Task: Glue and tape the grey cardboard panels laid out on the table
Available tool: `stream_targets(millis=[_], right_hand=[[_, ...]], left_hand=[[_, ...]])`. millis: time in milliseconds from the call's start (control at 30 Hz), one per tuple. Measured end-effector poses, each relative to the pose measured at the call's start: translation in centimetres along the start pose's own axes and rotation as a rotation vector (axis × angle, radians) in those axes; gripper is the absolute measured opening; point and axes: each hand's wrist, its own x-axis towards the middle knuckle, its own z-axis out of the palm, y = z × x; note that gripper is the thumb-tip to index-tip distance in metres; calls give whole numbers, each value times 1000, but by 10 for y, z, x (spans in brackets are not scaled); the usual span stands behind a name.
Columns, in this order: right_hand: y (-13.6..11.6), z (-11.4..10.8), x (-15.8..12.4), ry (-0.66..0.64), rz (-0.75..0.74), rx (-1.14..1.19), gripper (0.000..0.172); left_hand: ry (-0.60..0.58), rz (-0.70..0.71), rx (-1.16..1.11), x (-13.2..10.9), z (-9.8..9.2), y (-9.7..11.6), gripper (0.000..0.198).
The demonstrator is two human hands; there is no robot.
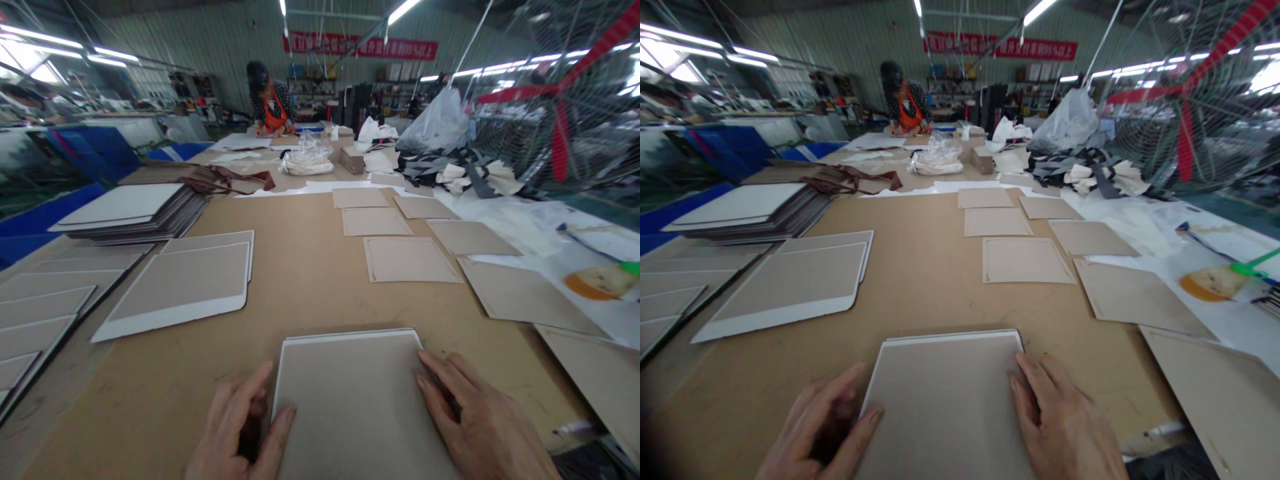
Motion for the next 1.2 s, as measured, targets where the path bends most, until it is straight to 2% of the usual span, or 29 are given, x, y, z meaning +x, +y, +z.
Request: stream_targets(millis=[100, 167, 267, 367, 467, 600, 733, 800, 967, 1200], right_hand=[[-6, 0, 0, -58, -115, -109, 39], [-10, 0, 2, -103, -177, -169, 51], [-13, 0, 4, -156, -241, -215, 60], [-10, -2, 4, -146, -221, -228, 57], [0, -9, 4, -139, -184, -211, 53], [18, -18, 18, -196, -105, -68, 40], [24, -15, 37, -195, -13, 239, 43], [22, -12, 42, -187, 14, 305, 46], [18, -10, 43, -171, 13, 352, 45], [10, -14, 47, -172, 22, 302, 39]], left_hand=[[-77, 252, 45, 8, -4, 3, 21], [-168, 416, 89, 12, -8, 12, 25], [-322, 510, 176, 12, -12, 37, 24], [-423, 477, 214, 5, -13, 61, 30], [-464, 397, 163, -2, -13, 71, 29], [-445, 322, 100, -8, -12, 66, 30], [-423, 312, 65, -11, -10, 59, 33], [-410, 320, 50, -12, -8, 57, 34], [-403, 324, 54, -14, -4, 53, 34], [-375, 330, 70, -14, -4, 53, 33]])
